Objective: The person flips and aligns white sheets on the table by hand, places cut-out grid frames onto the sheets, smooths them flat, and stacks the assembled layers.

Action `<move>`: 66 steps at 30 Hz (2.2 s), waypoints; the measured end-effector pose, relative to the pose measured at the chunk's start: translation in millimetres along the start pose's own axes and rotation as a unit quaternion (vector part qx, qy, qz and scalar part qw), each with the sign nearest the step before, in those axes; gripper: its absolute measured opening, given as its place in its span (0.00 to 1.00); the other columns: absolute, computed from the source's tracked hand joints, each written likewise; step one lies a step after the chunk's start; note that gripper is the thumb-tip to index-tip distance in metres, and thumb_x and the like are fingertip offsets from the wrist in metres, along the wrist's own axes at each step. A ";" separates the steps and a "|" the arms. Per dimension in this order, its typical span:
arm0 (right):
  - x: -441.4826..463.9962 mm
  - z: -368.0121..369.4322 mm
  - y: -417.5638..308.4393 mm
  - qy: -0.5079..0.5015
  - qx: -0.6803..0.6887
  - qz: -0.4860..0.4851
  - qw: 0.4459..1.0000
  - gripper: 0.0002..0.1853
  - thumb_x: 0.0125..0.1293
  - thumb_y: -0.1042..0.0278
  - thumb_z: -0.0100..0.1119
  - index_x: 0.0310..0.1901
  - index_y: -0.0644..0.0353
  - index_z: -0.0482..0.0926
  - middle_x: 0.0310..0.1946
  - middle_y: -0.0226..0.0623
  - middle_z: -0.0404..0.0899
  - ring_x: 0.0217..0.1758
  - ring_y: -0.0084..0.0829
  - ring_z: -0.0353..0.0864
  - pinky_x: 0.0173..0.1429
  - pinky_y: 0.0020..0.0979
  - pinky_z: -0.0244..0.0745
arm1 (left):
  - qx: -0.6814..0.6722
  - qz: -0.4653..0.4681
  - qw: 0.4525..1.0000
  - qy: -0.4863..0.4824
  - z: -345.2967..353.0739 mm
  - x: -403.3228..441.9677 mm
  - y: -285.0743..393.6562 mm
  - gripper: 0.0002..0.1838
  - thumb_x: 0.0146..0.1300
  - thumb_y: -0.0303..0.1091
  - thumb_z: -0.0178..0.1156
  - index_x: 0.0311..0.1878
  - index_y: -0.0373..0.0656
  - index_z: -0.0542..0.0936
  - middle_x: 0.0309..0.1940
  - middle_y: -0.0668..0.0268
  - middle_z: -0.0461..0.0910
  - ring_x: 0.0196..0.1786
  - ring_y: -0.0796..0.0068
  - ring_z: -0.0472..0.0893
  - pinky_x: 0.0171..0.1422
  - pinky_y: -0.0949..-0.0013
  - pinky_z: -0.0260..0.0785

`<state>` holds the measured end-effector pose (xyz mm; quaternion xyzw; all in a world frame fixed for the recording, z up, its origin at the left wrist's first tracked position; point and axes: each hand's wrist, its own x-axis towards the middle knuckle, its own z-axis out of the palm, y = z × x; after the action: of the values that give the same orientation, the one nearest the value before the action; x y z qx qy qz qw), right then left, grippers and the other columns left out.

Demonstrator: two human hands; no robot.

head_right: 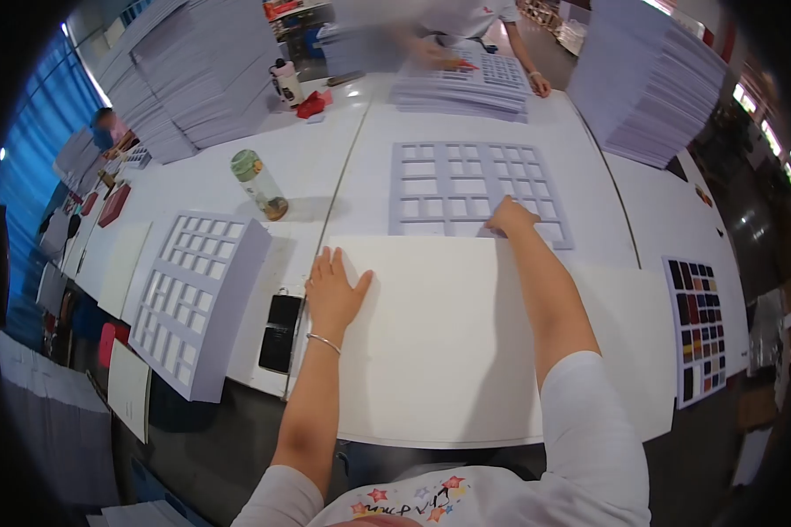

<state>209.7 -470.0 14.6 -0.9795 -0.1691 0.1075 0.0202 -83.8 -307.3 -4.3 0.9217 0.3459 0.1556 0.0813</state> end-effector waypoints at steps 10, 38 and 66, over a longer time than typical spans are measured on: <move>13.5 -72.6 19.4 0.208 0.169 -0.013 0.963 0.37 0.45 0.64 0.64 0.58 0.55 0.58 0.45 0.53 0.75 0.49 0.48 0.76 0.52 0.41 0.70 | -0.040 -0.010 0.999 -0.009 0.2 0.6 0.1 0.40 0.55 0.58 0.52 0.64 0.38 0.59 0.66 0.55 0.55 0.68 0.56 0.54 0.64 0.41 0.49; -381.5 55.6 171.0 0.121 0.263 -0.065 0.955 0.33 0.60 0.56 0.53 0.65 0.58 0.56 0.38 0.48 0.79 0.40 0.48 0.78 0.65 0.50 0.51 | -0.342 0.022 0.938 0.060 -60.7 -235.3 -84.4 0.42 0.41 0.28 0.71 0.62 0.39 0.64 0.61 0.55 0.65 0.63 0.59 0.65 0.66 0.63 0.55; -371.8 141.7 332.3 0.543 0.343 0.283 0.712 0.28 0.57 0.84 0.48 0.61 0.68 0.55 0.58 0.54 0.62 0.62 0.47 0.64 0.64 0.35 0.58 | -0.401 0.027 0.913 0.069 -39.5 -231.3 -100.8 0.35 0.51 0.27 0.64 0.64 0.36 0.62 0.61 0.54 0.63 0.64 0.62 0.63 0.67 0.64 0.52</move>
<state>-54.4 -907.4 -73.2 -0.7972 0.2048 -0.3914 0.4115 -323.8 -383.7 -46.5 0.8078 0.2340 0.3463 0.4157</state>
